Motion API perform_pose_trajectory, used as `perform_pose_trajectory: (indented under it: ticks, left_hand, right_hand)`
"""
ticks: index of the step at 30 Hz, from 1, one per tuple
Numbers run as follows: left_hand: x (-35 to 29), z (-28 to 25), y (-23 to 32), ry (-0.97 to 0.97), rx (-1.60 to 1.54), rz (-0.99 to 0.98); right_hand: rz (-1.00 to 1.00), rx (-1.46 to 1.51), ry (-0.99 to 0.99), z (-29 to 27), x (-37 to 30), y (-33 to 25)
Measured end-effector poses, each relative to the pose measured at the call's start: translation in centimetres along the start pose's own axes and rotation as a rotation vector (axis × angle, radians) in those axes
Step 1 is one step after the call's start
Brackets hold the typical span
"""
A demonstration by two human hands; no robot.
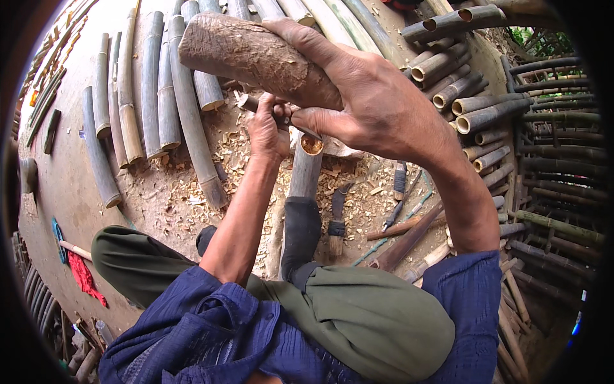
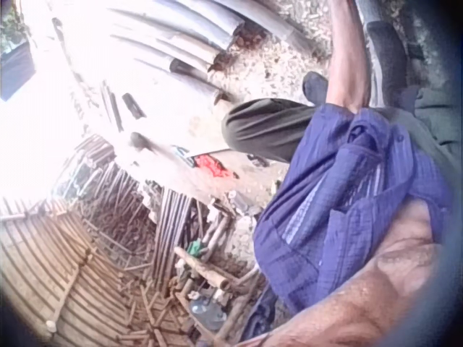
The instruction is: The person sits on the ground and uses a chisel and wooden mallet to carve a hole into a bamboo pole. They repeatedly strike the chisel to remove material, then inspect the opening and continue shaping it.
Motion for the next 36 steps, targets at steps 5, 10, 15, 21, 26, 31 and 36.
perform_pose_trajectory:
  ticks: [5, 10, 15, 21, 26, 31, 36]
  left_hand:
    - [-1.5, 0.3, 0.1, -0.101, 0.019, 0.086]
    - [-1.1, -0.7, -0.8, -0.117, -0.034, 0.119]
    - [-1.9, -0.6, -2.1, -0.424, 0.012, 0.15]
    - [-4.5, 1.1, -3.7, -0.251, 0.234, 0.084]
    - [-6.5, 7.1, -7.1, -0.578, 0.961, 0.405]
    - [-10.2, 10.7, -14.0, -1.038, 1.683, 0.2]
    - [-11.7, 9.6, -17.5, -1.101, 2.157, 0.075]
  right_hand:
    - [0.011, -0.025, -0.042, 0.8, -0.1, 0.3]
    - [-0.071, -0.075, -0.055, 1.9, 0.9, -0.8]
    - [-0.07, -0.404, -0.413, 5.4, 1.6, 0.2]
    - [0.012, -0.178, -0.09, 2.1, 1.0, -1.7]
    - [0.175, -0.303, -0.386, 0.8, -2.9, 2.1]
    - [0.321, 0.078, 0.265, -3.8, -11.8, 3.2]
    - [0.356, 0.416, 0.769, -1.7, -24.3, 5.6]
Point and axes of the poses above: each hand's wrist, its own x-axis towards the middle knuckle, its own z-axis out of the palm, y = z × x, the point moved 8 cm from there along x, towards the middle knuckle, and after that the axes turned 10 degrees about -z, right-handed, at the moved point
